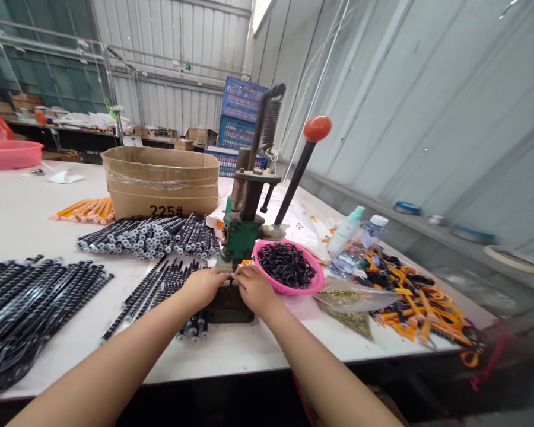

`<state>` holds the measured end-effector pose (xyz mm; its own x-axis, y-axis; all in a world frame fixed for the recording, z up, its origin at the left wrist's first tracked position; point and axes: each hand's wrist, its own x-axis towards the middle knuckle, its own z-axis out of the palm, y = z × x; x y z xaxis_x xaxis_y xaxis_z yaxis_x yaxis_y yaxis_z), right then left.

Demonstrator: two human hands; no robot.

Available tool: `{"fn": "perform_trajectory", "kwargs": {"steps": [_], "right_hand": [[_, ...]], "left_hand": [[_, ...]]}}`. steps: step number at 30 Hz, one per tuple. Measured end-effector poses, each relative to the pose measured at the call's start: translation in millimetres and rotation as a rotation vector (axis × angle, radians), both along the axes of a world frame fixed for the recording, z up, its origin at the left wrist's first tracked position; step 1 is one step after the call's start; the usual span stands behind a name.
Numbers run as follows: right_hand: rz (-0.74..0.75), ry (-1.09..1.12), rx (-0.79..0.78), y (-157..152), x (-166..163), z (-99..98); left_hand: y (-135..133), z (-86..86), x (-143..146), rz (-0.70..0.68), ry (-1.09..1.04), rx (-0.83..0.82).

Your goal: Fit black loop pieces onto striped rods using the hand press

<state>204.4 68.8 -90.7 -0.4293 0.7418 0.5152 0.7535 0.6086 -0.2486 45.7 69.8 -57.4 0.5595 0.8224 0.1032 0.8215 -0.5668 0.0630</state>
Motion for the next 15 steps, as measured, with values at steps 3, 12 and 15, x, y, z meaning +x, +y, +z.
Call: {"fn": "perform_trajectory", "kwargs": {"steps": [3,12,15], "right_hand": [[0.017,-0.010,0.039,-15,1,9.2],[-0.110,0.883,0.091,17,44,224.4],[-0.093,0.583,0.132,5,70,264.3]], "left_hand": [[-5,1.2,1,-0.018,0.071,0.042],[-3,10.0,1,-0.093,0.232,0.105],[-1,12.8,1,-0.120,0.249,0.112]]}}
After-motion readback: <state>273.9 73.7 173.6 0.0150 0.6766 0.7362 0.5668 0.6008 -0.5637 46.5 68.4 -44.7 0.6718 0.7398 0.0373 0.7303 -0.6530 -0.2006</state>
